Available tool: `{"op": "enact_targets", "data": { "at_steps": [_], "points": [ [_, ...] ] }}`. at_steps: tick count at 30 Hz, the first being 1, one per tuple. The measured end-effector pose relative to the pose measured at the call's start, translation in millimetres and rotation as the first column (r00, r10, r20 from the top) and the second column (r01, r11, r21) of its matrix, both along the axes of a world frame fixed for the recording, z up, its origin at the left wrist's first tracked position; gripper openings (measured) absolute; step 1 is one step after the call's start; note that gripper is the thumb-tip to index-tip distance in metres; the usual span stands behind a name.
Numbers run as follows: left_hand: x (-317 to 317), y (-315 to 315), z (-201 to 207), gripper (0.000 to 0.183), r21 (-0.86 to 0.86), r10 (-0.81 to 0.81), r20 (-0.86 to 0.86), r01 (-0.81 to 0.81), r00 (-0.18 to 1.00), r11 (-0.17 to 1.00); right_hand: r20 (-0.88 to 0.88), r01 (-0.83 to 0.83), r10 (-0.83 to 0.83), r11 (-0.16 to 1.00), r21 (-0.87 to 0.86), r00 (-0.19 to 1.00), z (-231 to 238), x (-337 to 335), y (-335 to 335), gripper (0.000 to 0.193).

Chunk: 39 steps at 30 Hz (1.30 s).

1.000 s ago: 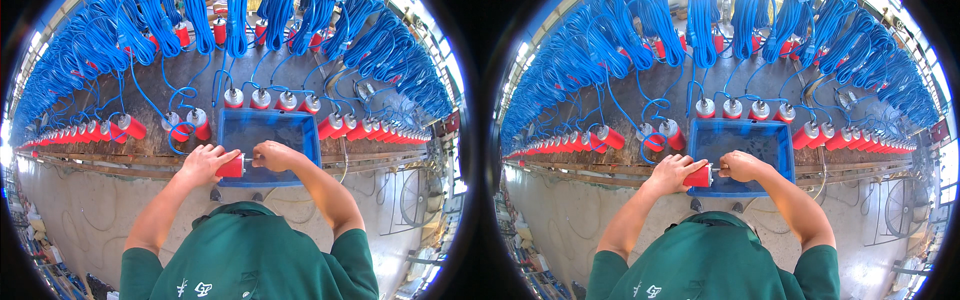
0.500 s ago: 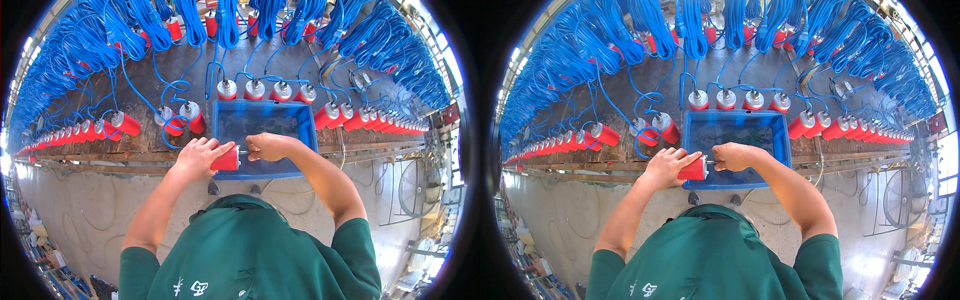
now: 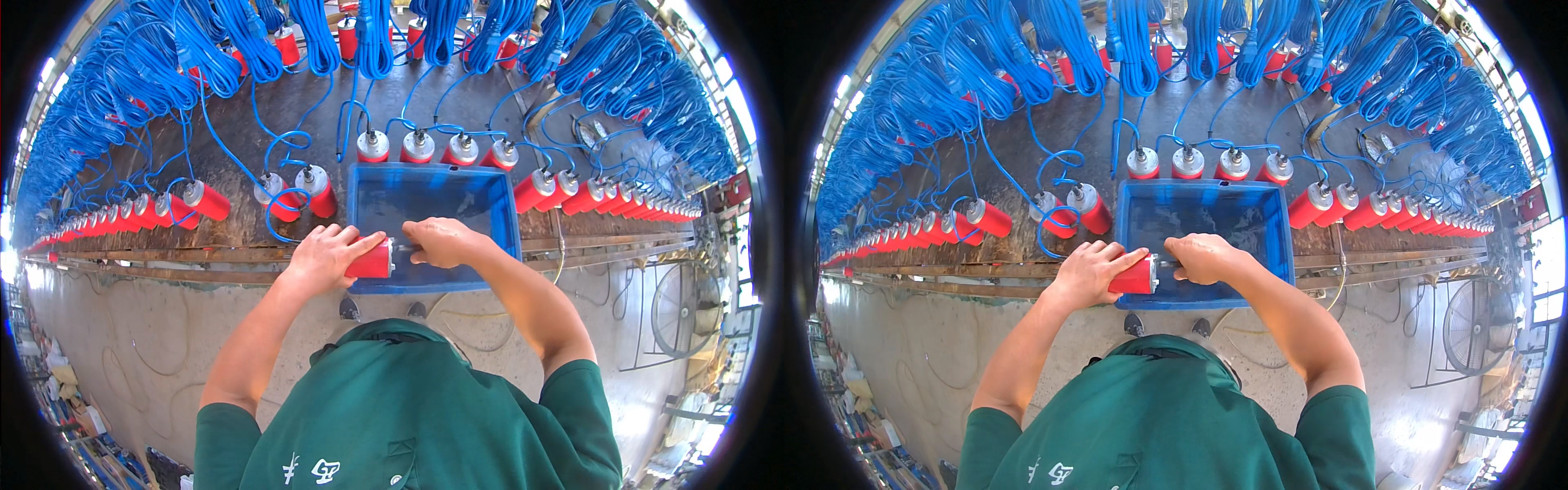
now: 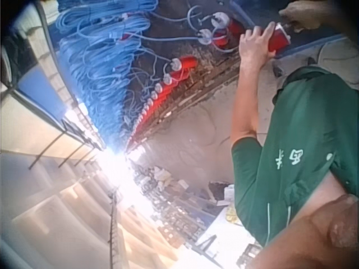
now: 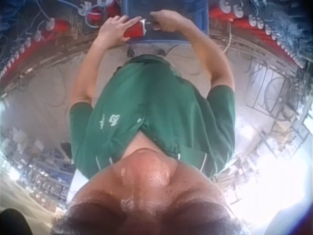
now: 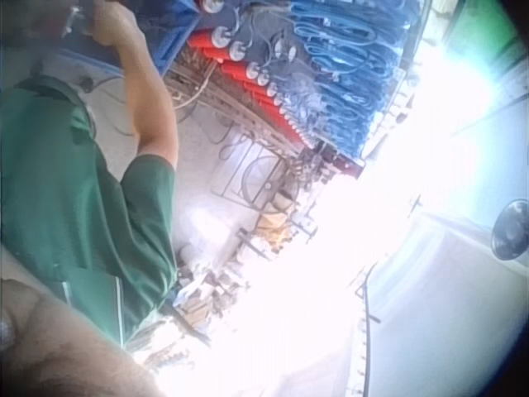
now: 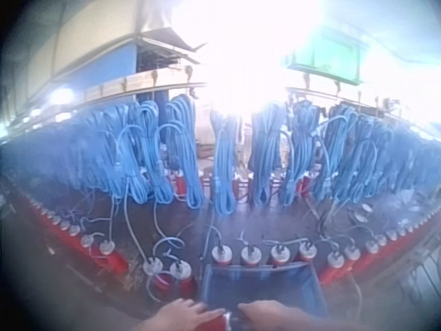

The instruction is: The person picks up red cylindrical objects with blue cables one by one from a long wooden table, submerges them in a blue plastic bin filled with water, and then places them back onto the table.

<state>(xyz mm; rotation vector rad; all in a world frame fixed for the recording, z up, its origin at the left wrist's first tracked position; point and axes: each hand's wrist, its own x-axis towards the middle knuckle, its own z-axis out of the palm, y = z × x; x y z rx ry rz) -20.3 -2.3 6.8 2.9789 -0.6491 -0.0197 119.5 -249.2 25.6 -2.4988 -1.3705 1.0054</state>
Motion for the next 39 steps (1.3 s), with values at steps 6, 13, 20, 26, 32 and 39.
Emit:
{"op": "enact_targets", "data": {
  "at_steps": [6,13,20,26,32,39],
  "points": [
    [-0.4,2.0,2.5,0.106,-0.013,0.019,-0.011,-0.020,1.000,1.000,-0.175,0.379,-0.344,0.893,0.244,0.923,-32.7,-0.1,-10.6,0.041],
    [-1.1,3.4,-3.9,0.107,0.000,-0.001,-0.008,0.001,1.000,1.000,-0.691,0.665,-0.316,0.677,0.316,0.650,-72.4,-46.0,5.5,0.081],
    [-74.3,22.7,-46.1,0.080,-0.486,0.575,0.340,-0.384,0.744,0.785,-0.719,0.727,-0.376,0.636,0.258,0.584,-62.9,-52.2,11.9,0.071],
    [-89.1,26.7,-103.2,0.079,-0.757,0.376,-0.652,-0.592,0.658,-0.275,-0.691,0.702,-0.357,0.644,0.305,0.629,-65.7,-56.0,20.4,0.079],
    [-56.8,19.4,-109.3,0.064,-0.557,-0.064,-0.509,-0.385,0.858,-0.736,-0.461,0.562,-0.374,0.731,0.387,0.805,-49.8,-65.7,35.4,0.079],
    [-108.6,53.6,-82.2,0.056,-0.676,0.381,-0.611,-0.207,0.694,-0.707,-0.420,0.733,-0.602,0.586,0.346,0.679,-43.8,-63.8,6.9,0.072]
  ]
}}
